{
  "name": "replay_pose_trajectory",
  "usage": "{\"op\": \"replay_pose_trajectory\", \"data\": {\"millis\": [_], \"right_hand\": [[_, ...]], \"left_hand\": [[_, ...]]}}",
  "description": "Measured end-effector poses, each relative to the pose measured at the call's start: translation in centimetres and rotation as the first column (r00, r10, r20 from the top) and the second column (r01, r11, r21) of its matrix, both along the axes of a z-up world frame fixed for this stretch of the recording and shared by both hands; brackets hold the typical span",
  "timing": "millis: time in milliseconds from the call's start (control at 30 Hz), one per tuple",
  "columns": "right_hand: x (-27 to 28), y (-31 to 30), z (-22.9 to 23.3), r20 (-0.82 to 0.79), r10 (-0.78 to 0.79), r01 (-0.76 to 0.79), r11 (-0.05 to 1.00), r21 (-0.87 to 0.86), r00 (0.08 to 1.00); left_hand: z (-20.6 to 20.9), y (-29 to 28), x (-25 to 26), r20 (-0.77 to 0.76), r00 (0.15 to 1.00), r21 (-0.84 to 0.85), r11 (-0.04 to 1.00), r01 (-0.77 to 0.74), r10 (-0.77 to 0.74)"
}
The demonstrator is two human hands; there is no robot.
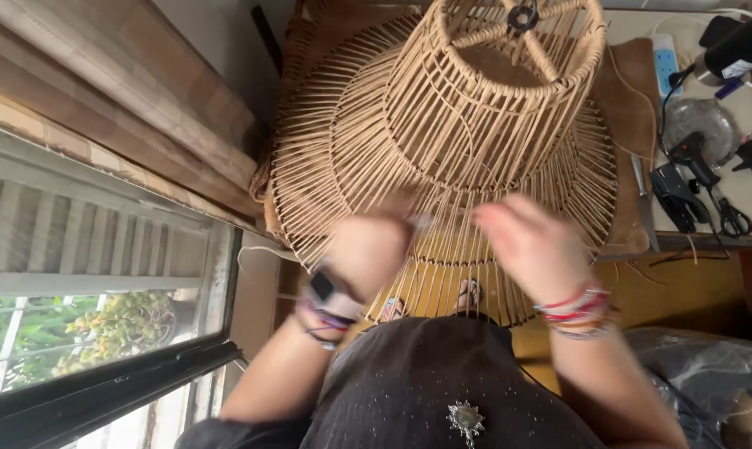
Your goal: Trimming and tucking wicker strands into a lampshade using pliers
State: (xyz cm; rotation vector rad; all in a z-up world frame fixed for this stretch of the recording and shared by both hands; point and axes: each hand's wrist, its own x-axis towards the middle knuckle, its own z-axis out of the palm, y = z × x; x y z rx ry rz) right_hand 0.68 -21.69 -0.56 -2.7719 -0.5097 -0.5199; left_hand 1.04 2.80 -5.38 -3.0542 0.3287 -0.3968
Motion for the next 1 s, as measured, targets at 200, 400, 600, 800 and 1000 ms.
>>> {"op": "replay_pose_trajectory", "data": {"millis": [200,400,600,800,1000], "right_hand": [[0.8,-1.9,0.1,0.019,0.064,-0.064,0.998,-0.017,0.998],[0.4,1.6,0.2,-0.003,0.164,-0.164,0.985,-0.049,0.986],[1.2,-0.9,-0.7,-0.049,0.182,-0.185,0.981,-0.056,0.982],[1.7,-0.6,-0.5,-0.076,0.224,-0.221,0.974,0.056,0.971],[-0.8,1.5,-1.3,-0.500,0.484,-0.160,0.814,0.558,0.718]], "left_hand": [[3.5,1.0,1.0,-0.038,0.968,-0.349,0.911,0.219,-0.247],[4.7,-2.2,-0.2,-0.109,0.937,-0.524,0.820,0.229,-0.331],[3.5,-0.9,0.4,-0.190,0.929,-0.563,0.811,0.162,-0.317],[1.8,-3.2,1.1,-0.219,0.910,-0.727,0.681,0.088,-0.351],[1.6,-3.7,2.3,-0.335,0.898,-0.912,-0.141,-0.385,-0.284]]}}
